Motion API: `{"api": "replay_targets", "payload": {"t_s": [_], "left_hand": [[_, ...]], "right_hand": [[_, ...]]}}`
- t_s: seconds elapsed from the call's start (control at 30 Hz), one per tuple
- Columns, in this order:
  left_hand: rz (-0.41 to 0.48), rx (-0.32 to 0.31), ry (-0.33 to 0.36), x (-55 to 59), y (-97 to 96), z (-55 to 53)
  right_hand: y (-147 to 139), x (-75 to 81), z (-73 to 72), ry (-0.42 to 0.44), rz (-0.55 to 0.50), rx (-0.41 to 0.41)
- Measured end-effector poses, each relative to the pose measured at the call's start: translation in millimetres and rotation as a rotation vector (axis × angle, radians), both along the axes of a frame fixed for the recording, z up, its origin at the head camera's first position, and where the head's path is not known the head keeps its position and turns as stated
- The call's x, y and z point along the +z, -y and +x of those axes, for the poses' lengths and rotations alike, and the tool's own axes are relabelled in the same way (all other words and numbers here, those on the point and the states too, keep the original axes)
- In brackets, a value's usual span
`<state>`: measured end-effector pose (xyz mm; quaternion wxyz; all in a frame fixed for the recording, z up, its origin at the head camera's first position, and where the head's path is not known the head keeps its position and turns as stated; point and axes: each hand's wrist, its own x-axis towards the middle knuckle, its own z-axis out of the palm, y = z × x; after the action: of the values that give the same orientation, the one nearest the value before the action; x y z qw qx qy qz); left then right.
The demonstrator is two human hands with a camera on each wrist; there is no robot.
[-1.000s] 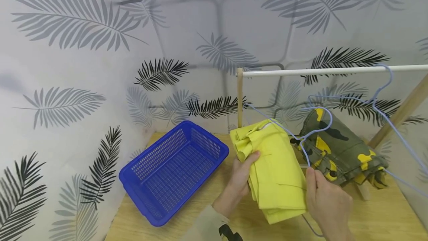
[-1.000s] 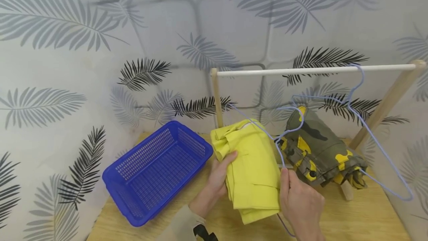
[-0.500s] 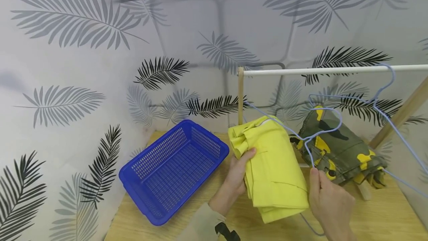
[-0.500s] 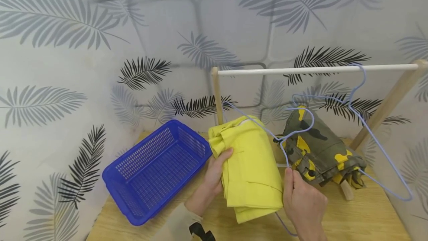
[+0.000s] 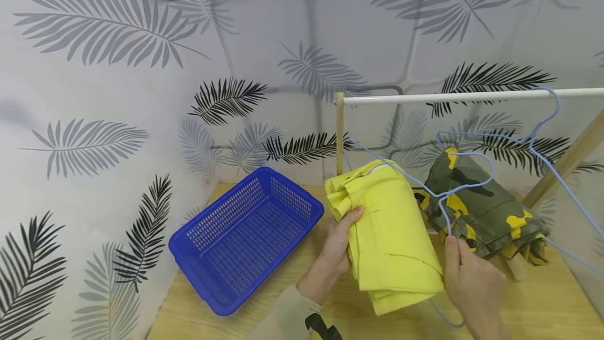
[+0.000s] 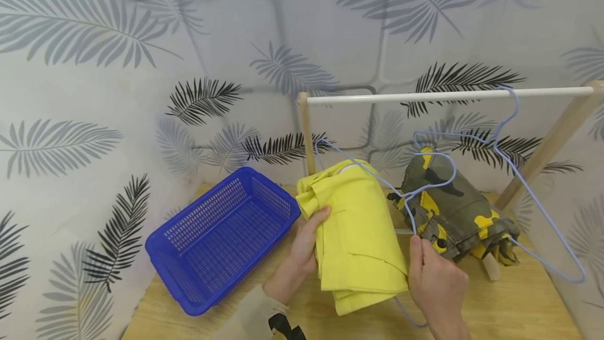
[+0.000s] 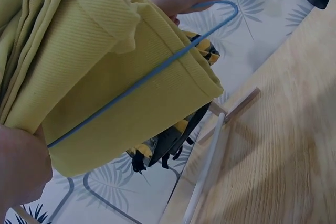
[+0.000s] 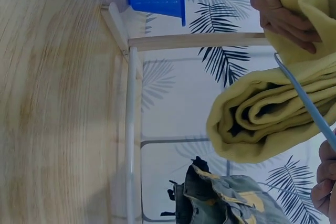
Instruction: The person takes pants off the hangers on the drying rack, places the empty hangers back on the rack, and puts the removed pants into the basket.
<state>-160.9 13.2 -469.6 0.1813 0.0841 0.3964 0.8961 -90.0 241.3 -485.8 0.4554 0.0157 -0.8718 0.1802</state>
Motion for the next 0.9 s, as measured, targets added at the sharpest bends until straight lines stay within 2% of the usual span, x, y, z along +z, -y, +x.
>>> {"api": "replay_targets", "payload": {"t_s": [0.13,0.27,0.37,0.5,0.7,0.9], "left_hand": [[0.017,0.005,0.023,2.0,-2.7,2.1],[0.032,0.003,0.01,5.3,-4.8,3.2],[0.026,0.002,-0.002,7.9,-5.3,3.9],[0.013,0.005,0.02,10.3,-3.8,5.3],[-0.004,-0.02,0.075,11.0,1.0,7.3],[-0.014,-0.06,0.097,15.0,10.2,8.7]], "right_hand": [[-6,-2.2,-1.5,-0.019,-0.008,0.02],[-11,-6.4,-2.5,-0.026,-0.019,0.027],[-15,-10.1,-3.0,-0.018,-0.03,0.031],[-19,-13.8,-5.2,-0.016,-0.033,0.034],[-25,-16.1,-6.4,0.008,0.001,0.024],[-30,-15.1,-6.9,-0.027,0.029,0.022]]}}
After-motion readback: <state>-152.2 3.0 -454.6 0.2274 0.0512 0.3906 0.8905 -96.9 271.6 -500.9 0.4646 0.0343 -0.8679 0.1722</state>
